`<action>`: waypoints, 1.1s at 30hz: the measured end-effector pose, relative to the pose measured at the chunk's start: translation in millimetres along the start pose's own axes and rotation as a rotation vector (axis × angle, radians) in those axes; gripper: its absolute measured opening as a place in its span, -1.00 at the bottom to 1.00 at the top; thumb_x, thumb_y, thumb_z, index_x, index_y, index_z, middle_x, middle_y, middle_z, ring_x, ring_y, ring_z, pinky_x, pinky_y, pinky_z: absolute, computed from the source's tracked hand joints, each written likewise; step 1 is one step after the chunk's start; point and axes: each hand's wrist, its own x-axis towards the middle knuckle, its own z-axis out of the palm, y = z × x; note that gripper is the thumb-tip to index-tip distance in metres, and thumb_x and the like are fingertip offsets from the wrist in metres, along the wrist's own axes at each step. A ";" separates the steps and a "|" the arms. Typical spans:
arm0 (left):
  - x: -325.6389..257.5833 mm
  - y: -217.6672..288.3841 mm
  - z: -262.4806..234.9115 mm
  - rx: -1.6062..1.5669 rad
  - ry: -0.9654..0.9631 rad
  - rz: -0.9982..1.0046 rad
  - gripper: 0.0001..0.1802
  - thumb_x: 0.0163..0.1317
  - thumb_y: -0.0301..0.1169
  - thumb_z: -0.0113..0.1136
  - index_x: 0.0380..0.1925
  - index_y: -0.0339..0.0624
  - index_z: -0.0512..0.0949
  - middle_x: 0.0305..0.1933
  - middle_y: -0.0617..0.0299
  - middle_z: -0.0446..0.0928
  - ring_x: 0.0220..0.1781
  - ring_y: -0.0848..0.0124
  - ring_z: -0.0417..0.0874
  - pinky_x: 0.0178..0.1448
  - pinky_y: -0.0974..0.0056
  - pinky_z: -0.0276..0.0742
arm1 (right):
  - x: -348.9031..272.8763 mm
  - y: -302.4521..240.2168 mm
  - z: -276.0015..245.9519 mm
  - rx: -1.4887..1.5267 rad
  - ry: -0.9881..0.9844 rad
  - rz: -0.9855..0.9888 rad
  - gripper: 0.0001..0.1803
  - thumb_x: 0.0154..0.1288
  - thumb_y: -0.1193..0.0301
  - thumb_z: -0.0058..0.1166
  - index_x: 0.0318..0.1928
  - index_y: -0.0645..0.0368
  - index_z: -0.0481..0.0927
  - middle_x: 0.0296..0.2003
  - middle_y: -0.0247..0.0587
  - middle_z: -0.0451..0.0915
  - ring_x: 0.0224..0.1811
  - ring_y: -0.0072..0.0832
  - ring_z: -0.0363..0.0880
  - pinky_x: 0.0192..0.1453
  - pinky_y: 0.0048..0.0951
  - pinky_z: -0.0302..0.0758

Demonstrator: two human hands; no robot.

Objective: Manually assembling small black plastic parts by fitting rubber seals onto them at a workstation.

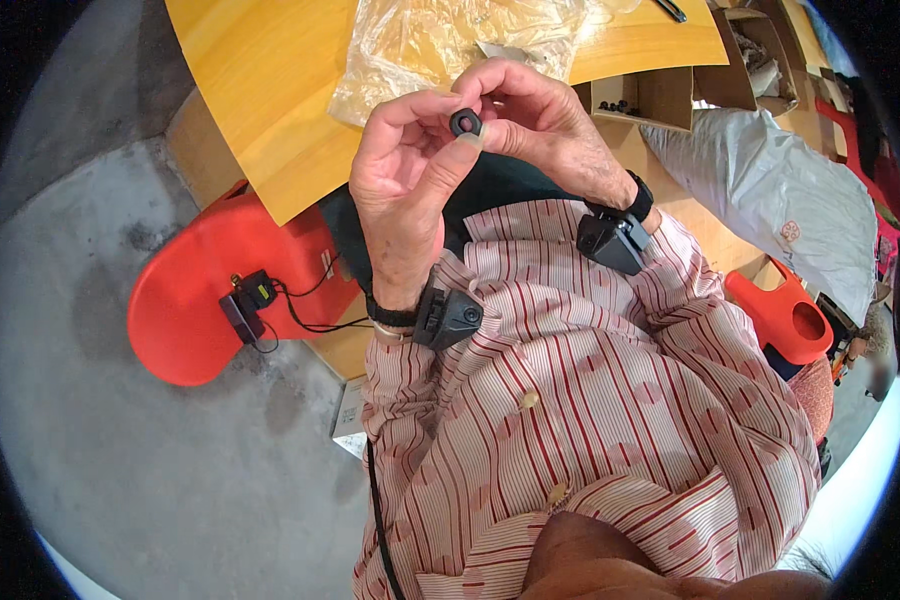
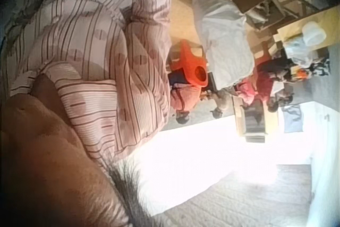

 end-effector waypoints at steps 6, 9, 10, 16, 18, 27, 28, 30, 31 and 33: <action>-1.6 3.9 -2.8 0.011 0.057 -0.079 -0.64 0.13 -0.66 0.18 -0.04 -0.35 0.39 -0.13 0.19 0.48 -0.10 0.49 0.48 0.07 0.40 0.41 | 7.0 -16.4 -6.2 -0.786 0.012 -0.379 -0.75 0.09 0.51 0.19 -0.16 0.14 0.55 -0.35 -0.35 0.46 -0.27 -0.48 0.46 -0.16 -0.48 0.43; -1.5 5.5 -4.1 0.086 0.076 -0.142 -0.65 0.14 -0.65 0.17 -0.05 -0.38 0.39 -0.12 0.17 0.48 -0.09 0.49 0.49 0.07 0.41 0.41 | 10.0 -22.3 -5.9 -1.088 -0.002 -0.542 -0.72 0.00 0.47 0.21 -0.20 0.11 0.56 -0.35 -0.25 0.47 -0.26 -0.27 0.47 -0.18 -0.37 0.43; -1.9 4.9 -5.6 0.087 0.077 -0.142 -0.65 0.14 -0.65 0.17 -0.05 -0.38 0.39 -0.12 0.17 0.48 -0.09 0.49 0.49 0.07 0.41 0.41 | 10.6 -22.2 -5.3 -1.173 0.000 -0.568 -0.74 -0.01 0.46 0.21 -0.22 0.11 0.57 -0.36 -0.26 0.47 -0.27 -0.26 0.47 -0.19 -0.37 0.43; -2.3 -1.6 -14.0 0.069 0.045 -0.179 -0.65 0.20 -0.60 0.13 0.00 -0.43 0.36 -0.04 0.11 0.47 -0.03 0.43 0.51 0.11 0.39 0.42 | 11.3 -24.5 -6.5 -1.302 0.006 -0.602 -0.73 -0.03 0.48 0.17 -0.22 0.00 0.59 -0.39 -0.30 0.43 -0.31 -0.31 0.45 -0.23 -0.38 0.44; -2.3 0.0 -11.6 0.025 0.060 -0.207 -0.66 0.23 -0.59 0.11 0.00 -0.42 0.36 -0.04 0.13 0.48 -0.02 0.43 0.51 0.12 0.38 0.42 | 10.4 -26.7 -7.1 -1.327 -0.005 -0.599 -0.71 -0.02 0.48 0.15 -0.20 -0.05 0.59 -0.39 -0.32 0.42 -0.31 -0.33 0.45 -0.23 -0.39 0.44; -3.0 -4.6 -14.4 0.013 0.095 -0.283 -0.68 0.26 -0.48 0.11 -0.01 -0.35 0.39 -0.13 0.17 0.50 -0.14 0.49 0.50 0.04 0.40 0.42 | 8.7 -22.1 -12.0 -1.429 -0.014 -0.583 -0.73 0.03 0.45 0.09 -0.19 -0.09 0.59 -0.39 -0.34 0.44 -0.30 -0.37 0.47 -0.23 -0.37 0.46; -2.4 -4.1 -14.9 0.011 0.091 -0.280 -0.68 0.26 -0.48 0.11 -0.01 -0.35 0.39 -0.13 0.17 0.50 -0.14 0.49 0.50 0.04 0.40 0.42 | 11.3 -23.2 -21.5 -1.417 0.026 -0.564 -0.74 0.01 0.43 0.12 -0.21 -0.07 0.59 -0.39 -0.33 0.44 -0.29 -0.36 0.47 -0.22 -0.38 0.45; -1.1 -4.6 -15.7 0.023 0.083 -0.323 -0.76 0.29 -0.51 0.05 -0.07 -0.37 0.42 -0.19 0.17 0.51 -0.17 0.51 0.48 0.00 0.44 0.38 | 18.6 -24.8 -42.7 -1.407 0.066 -0.546 -0.75 -0.02 0.41 0.16 -0.23 -0.05 0.58 -0.39 -0.32 0.45 -0.28 -0.34 0.48 -0.21 -0.39 0.45; -1.2 -4.4 -15.4 0.023 0.082 -0.321 -0.76 0.29 -0.51 0.05 -0.07 -0.37 0.42 -0.19 0.17 0.51 -0.17 0.51 0.48 0.00 0.44 0.38 | 24.4 -27.3 -53.3 -1.432 0.122 -0.532 -0.76 0.01 0.46 0.17 -0.23 0.02 0.58 -0.40 -0.28 0.50 -0.30 -0.33 0.50 -0.23 -0.37 0.46; -0.8 -4.2 -15.0 0.011 0.090 -0.317 -0.76 0.28 -0.51 0.06 -0.07 -0.36 0.43 -0.21 0.17 0.51 -0.17 0.50 0.49 -0.03 0.44 0.38 | 40.3 -31.8 -71.2 -1.486 0.141 -0.479 -0.75 0.01 0.49 0.23 -0.22 0.06 0.59 -0.39 -0.26 0.53 -0.31 -0.32 0.50 -0.24 -0.35 0.45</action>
